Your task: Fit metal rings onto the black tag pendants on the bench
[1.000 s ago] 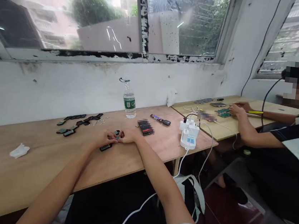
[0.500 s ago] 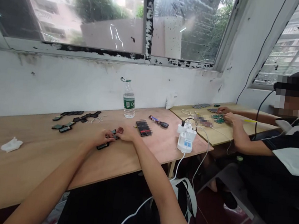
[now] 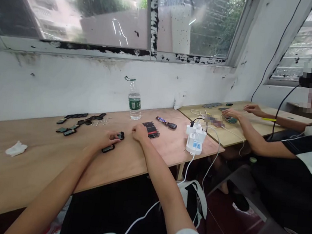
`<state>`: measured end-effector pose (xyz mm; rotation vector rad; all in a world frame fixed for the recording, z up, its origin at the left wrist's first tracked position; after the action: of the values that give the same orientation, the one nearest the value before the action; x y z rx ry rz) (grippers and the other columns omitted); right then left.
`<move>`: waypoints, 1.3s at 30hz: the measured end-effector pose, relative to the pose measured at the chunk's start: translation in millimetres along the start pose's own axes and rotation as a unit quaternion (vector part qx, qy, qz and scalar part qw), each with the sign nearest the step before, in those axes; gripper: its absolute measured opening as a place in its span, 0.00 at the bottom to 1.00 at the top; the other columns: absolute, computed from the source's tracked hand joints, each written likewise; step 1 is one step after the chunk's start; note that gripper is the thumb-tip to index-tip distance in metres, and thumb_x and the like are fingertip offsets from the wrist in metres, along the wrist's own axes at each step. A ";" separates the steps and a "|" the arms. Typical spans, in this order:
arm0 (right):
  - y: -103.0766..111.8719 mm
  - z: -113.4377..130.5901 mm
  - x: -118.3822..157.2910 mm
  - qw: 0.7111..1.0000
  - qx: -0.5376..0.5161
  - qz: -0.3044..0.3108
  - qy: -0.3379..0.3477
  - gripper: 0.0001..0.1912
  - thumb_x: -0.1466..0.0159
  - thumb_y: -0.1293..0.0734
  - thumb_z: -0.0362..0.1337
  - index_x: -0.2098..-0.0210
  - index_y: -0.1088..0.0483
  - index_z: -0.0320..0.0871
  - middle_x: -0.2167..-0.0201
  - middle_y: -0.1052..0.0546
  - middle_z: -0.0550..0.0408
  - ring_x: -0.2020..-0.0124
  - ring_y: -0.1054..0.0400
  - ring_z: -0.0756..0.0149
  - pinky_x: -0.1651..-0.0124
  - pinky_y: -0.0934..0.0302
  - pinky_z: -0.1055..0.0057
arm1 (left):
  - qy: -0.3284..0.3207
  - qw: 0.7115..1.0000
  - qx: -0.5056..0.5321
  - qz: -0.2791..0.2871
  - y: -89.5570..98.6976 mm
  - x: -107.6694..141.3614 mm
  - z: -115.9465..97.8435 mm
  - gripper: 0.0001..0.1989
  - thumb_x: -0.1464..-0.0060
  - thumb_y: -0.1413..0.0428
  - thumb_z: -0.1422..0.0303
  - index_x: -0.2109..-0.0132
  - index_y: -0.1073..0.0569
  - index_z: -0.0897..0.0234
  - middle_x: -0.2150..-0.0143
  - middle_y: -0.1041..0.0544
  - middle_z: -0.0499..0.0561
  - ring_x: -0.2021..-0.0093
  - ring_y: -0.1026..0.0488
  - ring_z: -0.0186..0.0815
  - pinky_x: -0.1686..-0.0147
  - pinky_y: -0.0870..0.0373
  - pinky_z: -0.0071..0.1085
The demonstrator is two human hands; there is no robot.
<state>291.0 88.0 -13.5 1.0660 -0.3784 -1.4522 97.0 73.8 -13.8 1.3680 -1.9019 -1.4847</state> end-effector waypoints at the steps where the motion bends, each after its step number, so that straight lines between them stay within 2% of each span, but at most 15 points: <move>1: 4.9 -3.9 -1.5 1.000 -0.009 -0.023 -0.013 0.11 0.35 0.30 0.27 0.58 0.15 0.44 0.51 0.14 0.43 0.47 0.22 0.51 0.41 0.32 0.62 | 0.008 1.000 -0.005 -0.001 0.0 -0.4 2.1 0.13 0.43 0.35 0.55 0.66 0.16 0.59 0.63 0.16 0.54 0.62 0.21 0.45 0.58 0.26 0.37; 5: 35.2 -28.8 -3.6 0.983 -0.084 -0.144 -0.083 0.14 0.28 0.36 0.32 0.52 0.18 0.42 0.51 0.16 0.44 0.50 0.23 0.55 0.42 0.31 0.64 | 0.011 1.000 -0.008 -0.016 2.1 -2.6 4.2 0.14 0.43 0.34 0.54 0.66 0.16 0.60 0.65 0.18 0.53 0.63 0.23 0.44 0.59 0.28 0.36; 7: 47.7 -42.7 -1.8 0.966 -0.122 -0.194 -0.115 0.15 0.27 0.38 0.35 0.53 0.19 0.42 0.54 0.16 0.44 0.52 0.23 0.56 0.44 0.30 0.64 | 0.010 1.000 -0.005 -0.021 3.4 -3.0 3.7 0.15 0.43 0.34 0.52 0.66 0.16 0.60 0.65 0.17 0.54 0.63 0.23 0.44 0.58 0.28 0.37; 11: 57.7 -52.1 1.1 0.950 -0.161 -0.241 -0.115 0.15 0.29 0.39 0.37 0.55 0.20 0.41 0.57 0.16 0.43 0.55 0.24 0.55 0.46 0.29 0.63 | 0.028 0.998 0.030 -0.043 13.9 0.9 5.6 0.19 0.43 0.35 0.48 0.62 0.14 0.59 0.61 0.15 0.55 0.59 0.20 0.47 0.55 0.26 0.38; 15: 53.3 -47.1 1.2 0.959 -0.151 -0.214 -0.105 0.17 0.29 0.39 0.38 0.54 0.20 0.41 0.57 0.16 0.43 0.54 0.24 0.54 0.46 0.30 0.64 | 0.045 0.991 0.051 -0.117 45.0 12.7 11.4 0.20 0.40 0.39 0.48 0.57 0.13 0.59 0.56 0.12 0.55 0.55 0.19 0.47 0.53 0.23 0.37; 18: 48.9 -40.3 0.9 0.967 -0.151 -0.188 -0.082 0.16 0.31 0.39 0.34 0.53 0.19 0.41 0.53 0.16 0.44 0.51 0.23 0.55 0.43 0.31 0.63 | 0.062 0.991 0.038 -0.111 59.4 21.2 17.5 0.21 0.40 0.39 0.48 0.60 0.12 0.60 0.58 0.12 0.56 0.60 0.20 0.45 0.59 0.24 0.36; 21: 39.9 -29.5 0.1 0.971 -0.177 -0.152 -0.042 0.18 0.36 0.39 0.27 0.55 0.18 0.43 0.53 0.15 0.47 0.49 0.23 0.56 0.39 0.31 0.62 | 0.074 0.996 0.046 -0.036 57.3 26.6 20.6 0.22 0.43 0.37 0.47 0.60 0.11 0.61 0.61 0.12 0.55 0.64 0.21 0.44 0.64 0.25 0.35; 24: 26.2 -10.4 0.9 0.975 -0.196 -0.099 0.007 0.18 0.39 0.38 0.25 0.59 0.18 0.42 0.56 0.14 0.48 0.51 0.22 0.57 0.39 0.31 0.60 | 0.061 0.994 0.077 0.044 50.0 31.4 15.9 0.20 0.48 0.34 0.48 0.61 0.11 0.60 0.59 0.11 0.55 0.60 0.18 0.46 0.60 0.23 0.36; 26: 16.8 8.1 3.8 0.977 -0.200 -0.056 0.052 0.17 0.39 0.37 0.24 0.60 0.17 0.41 0.58 0.14 0.48 0.53 0.22 0.57 0.40 0.31 0.60 | 0.046 0.992 0.090 0.074 47.8 33.7 11.7 0.18 0.51 0.31 0.50 0.61 0.11 0.59 0.58 0.11 0.55 0.56 0.18 0.48 0.55 0.22 0.37; 30: 4.5 35.1 11.4 0.975 -0.191 0.004 0.110 0.17 0.37 0.36 0.23 0.59 0.16 0.42 0.57 0.13 0.48 0.51 0.21 0.57 0.41 0.30 0.62 | 0.032 0.991 0.092 0.094 45.8 33.7 12.4 0.15 0.57 0.29 0.54 0.64 0.11 0.56 0.57 0.12 0.55 0.53 0.17 0.50 0.49 0.22 0.40; 34: 0.0 38.0 11.2 0.978 -0.178 0.016 0.109 0.19 0.37 0.36 0.22 0.58 0.15 0.42 0.56 0.13 0.50 0.50 0.21 0.58 0.42 0.30 0.65 | 0.031 0.990 0.098 0.093 43.1 31.1 21.0 0.17 0.60 0.28 0.52 0.66 0.11 0.57 0.56 0.12 0.56 0.53 0.17 0.52 0.49 0.22 0.42; 39: -4.5 36.2 9.3 0.978 -0.176 0.034 0.102 0.20 0.36 0.37 0.21 0.57 0.15 0.42 0.55 0.13 0.50 0.50 0.20 0.59 0.41 0.30 0.65 | 0.048 0.992 0.083 0.083 41.8 30.8 27.5 0.16 0.60 0.27 0.53 0.64 0.11 0.56 0.58 0.11 0.54 0.54 0.17 0.52 0.50 0.22 0.41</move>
<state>261.6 67.7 -1.6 0.8932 -0.0066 -1.2768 42.7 61.4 4.8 1.2896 -2.0601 -1.1849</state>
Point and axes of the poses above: each hand's wrist, its own x-axis away from the middle knuckle, its own y-axis out of the back of the hand, z = x × y, the point moved 9 cm from there along -x, towards the middle knuckle
